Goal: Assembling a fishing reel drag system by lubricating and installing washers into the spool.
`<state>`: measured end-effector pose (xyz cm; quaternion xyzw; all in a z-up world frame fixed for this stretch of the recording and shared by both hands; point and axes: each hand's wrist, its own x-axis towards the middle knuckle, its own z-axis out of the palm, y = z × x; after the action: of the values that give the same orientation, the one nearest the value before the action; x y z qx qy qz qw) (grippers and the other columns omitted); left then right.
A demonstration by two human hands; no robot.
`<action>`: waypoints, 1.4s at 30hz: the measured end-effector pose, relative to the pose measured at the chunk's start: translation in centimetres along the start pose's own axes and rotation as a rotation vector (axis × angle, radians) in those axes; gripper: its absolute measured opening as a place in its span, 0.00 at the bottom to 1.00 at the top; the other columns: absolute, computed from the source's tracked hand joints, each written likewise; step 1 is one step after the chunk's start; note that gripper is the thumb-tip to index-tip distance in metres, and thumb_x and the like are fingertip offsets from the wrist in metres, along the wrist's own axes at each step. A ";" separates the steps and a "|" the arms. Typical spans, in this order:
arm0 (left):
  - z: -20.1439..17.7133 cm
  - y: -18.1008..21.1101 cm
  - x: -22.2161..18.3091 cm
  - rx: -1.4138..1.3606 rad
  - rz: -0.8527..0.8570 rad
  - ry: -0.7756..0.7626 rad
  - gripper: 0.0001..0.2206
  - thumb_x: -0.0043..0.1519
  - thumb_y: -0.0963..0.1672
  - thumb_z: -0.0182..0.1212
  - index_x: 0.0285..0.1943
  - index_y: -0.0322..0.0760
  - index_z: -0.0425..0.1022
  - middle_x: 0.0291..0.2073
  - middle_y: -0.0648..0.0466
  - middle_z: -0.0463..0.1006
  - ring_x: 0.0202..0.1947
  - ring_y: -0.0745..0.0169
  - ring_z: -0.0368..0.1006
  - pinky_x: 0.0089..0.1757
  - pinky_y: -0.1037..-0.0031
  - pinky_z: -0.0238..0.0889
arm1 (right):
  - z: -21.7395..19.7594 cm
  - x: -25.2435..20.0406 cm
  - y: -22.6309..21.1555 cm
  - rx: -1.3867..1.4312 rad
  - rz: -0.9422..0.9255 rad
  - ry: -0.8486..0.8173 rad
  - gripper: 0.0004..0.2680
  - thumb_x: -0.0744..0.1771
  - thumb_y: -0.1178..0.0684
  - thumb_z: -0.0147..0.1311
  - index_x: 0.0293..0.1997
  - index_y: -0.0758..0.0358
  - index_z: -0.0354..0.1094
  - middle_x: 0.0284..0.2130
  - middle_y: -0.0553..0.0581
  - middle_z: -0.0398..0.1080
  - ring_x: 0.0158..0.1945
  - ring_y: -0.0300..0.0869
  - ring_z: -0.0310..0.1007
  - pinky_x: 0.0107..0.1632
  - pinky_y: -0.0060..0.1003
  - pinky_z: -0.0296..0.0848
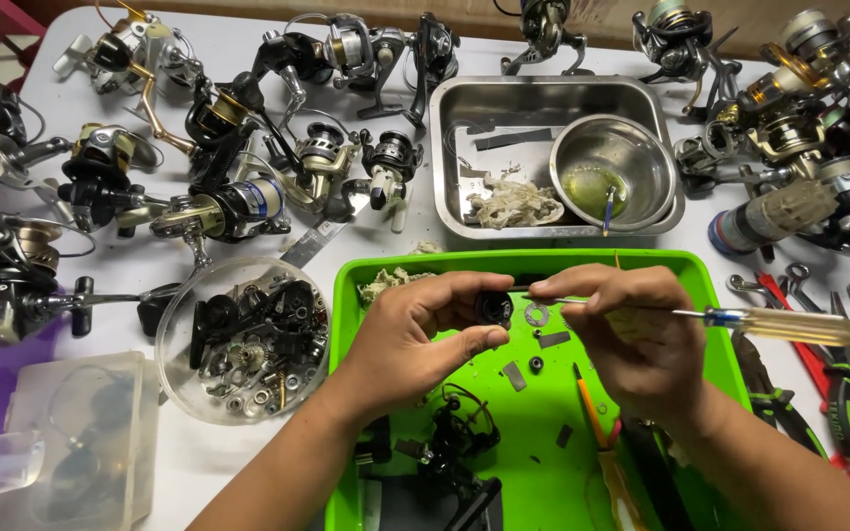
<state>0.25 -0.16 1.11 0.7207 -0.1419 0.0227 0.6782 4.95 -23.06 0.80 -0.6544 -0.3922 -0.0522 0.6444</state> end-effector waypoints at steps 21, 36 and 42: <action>-0.1 0.1 0.7 -0.048 -0.294 0.131 0.22 0.61 0.41 0.60 0.66 0.37 0.73 0.57 0.49 0.82 0.46 0.61 0.84 0.53 0.77 0.74 | -14.5 -3.3 -8.1 -1.378 1.246 -0.109 0.11 0.72 0.48 0.41 0.59 0.52 0.67 0.44 0.70 0.76 0.50 0.63 0.74 0.49 0.56 0.69; 0.3 1.7 3.2 -0.259 -0.401 0.129 0.23 0.56 0.43 0.66 0.62 0.36 0.75 0.47 0.49 0.83 0.46 0.59 0.83 0.54 0.72 0.77 | -16.4 -9.5 -3.5 -1.647 1.375 -0.353 0.14 0.69 0.38 0.42 0.56 0.45 0.71 0.46 0.65 0.80 0.49 0.65 0.81 0.49 0.56 0.78; -0.2 -1.4 2.6 -0.256 -0.296 0.047 0.19 0.58 0.39 0.68 0.59 0.35 0.76 0.46 0.53 0.81 0.46 0.68 0.77 0.48 0.77 0.79 | -12.4 -7.7 -6.8 -1.459 0.321 -0.082 0.07 0.71 0.59 0.65 0.55 0.67 0.81 0.43 0.58 0.80 0.39 0.43 0.76 0.41 0.37 0.71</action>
<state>3.09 -0.39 0.36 0.6410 -0.0203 -0.0788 0.7632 1.11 -38.42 3.91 -0.9664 -0.1811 -0.1799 0.0311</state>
